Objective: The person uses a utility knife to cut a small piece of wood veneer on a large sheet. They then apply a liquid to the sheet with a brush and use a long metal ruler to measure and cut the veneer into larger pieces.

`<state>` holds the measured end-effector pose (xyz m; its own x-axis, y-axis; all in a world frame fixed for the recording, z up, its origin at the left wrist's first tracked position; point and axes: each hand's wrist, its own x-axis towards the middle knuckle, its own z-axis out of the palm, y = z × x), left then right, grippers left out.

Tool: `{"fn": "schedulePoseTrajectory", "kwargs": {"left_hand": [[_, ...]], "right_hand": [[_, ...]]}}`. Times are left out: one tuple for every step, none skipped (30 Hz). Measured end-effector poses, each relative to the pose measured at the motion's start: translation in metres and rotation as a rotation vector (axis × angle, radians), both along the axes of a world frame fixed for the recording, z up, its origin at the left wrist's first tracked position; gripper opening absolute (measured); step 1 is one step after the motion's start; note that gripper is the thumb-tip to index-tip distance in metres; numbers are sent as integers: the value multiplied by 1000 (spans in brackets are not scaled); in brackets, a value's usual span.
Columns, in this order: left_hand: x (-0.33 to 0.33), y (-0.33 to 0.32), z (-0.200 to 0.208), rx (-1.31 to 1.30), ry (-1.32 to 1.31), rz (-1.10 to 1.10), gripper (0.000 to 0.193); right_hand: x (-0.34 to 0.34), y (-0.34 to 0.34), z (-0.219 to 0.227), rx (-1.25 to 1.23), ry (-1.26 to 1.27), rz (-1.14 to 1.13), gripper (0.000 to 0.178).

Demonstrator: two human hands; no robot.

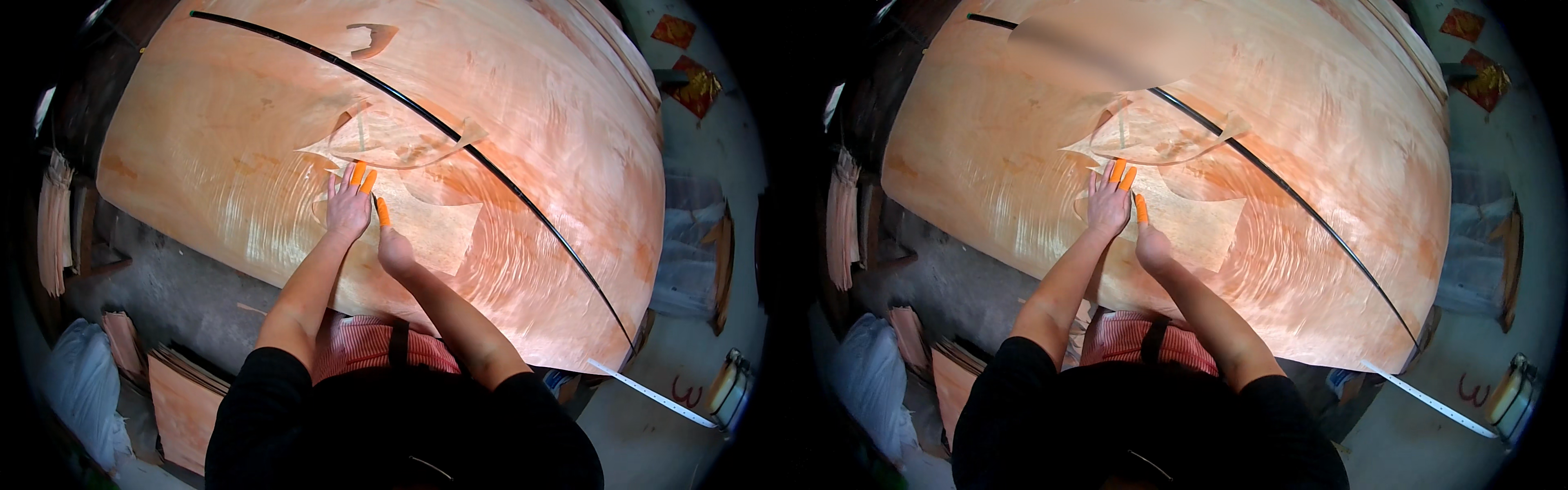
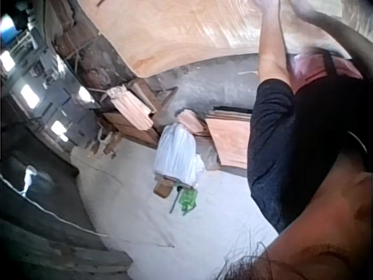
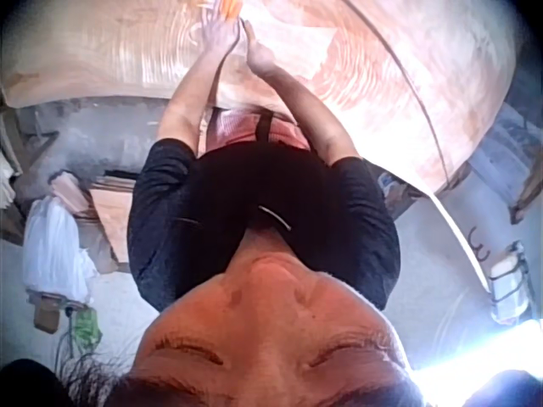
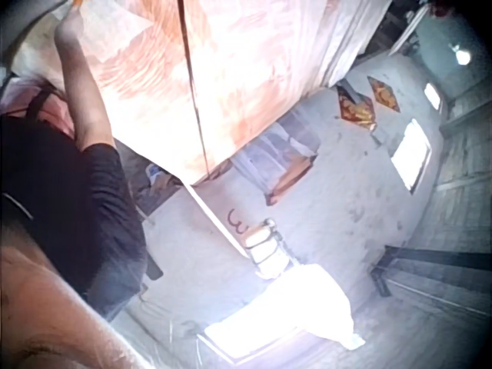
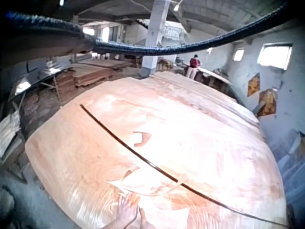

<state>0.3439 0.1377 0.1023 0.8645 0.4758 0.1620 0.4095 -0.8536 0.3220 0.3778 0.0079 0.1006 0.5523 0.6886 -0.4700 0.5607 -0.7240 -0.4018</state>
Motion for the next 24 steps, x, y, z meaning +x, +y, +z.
{"fn": "schedulePoseTrajectory", "kwargs": {"left_hand": [[0,-1,1,1,2,-2,45],[1,-1,2,3,4,-5,45],[1,-2,2,3,-9,-2,45],[1,-2,0,1,-23,2,46],[1,-2,-1,-1,-37,6,46],[1,-2,-2,10,-45,8,45],[1,-3,-3,16,-54,7,44],[2,-4,-4,22,-63,7,43],[2,-4,-4,29,-72,4,43],[2,-3,-5,37,-78,2,43],[2,-3,-5,45,-85,0,43],[1,-5,-5,41,-91,-4,43],[2,-4,-3,43,-98,-8,43],[2,-3,-2,44,-106,-12,43],[2,-3,-3,51,-103,-13,44],[2,-5,-5,54,-100,-10,44],[2,-5,-6,58,-98,-7,45],[2,-5,-7,73,-96,-7,45],[2,-3,-8,88,-92,-12,45],[1,-3,-7,104,-87,-16,46],[0,-3,-6,77,-95,-19,47],[1,-5,-5,50,-104,-23,49],[1,-7,-3,23,-113,-28,51],[3,-7,-2,25,-106,-37,53]], "right_hand": [[-2,-1,-2,-12,-22,-1,37],[-4,-3,-3,5,-41,-5,29],[-8,-6,-3,22,-60,-9,23],[-12,-8,-1,38,-80,-13,20],[-14,-12,1,9,-58,0,21],[-16,-18,5,-19,-36,13,22],[-17,-25,8,-51,-14,23,23],[-19,-30,7,-54,-7,11,24],[-20,-35,4,-56,0,-1,25],[-22,-37,7,-59,11,-13,26],[-21,-37,11,-87,28,-35,24],[-19,-37,14,-115,47,-56,22],[-18,-35,19,-137,64,-78,21],[-19,-42,14,-130,71,-55,22],[-19,-56,5,-124,79,-32,24],[-20,-62,8,-120,85,-5,25],[-22,-65,10,-100,120,-69,27],[-23,-68,13,-79,155,-132,30],[-25,-69,17,-57,192,-200,32],[-25,-69,18,-51,206,-220,34],[-25,-69,18,-45,219,-241,36],[-23,-70,18,-38,231,-263,38],[-21,-73,12,-38,211,-203,36],[-18,-77,2,-38,191,-145,34]]}}
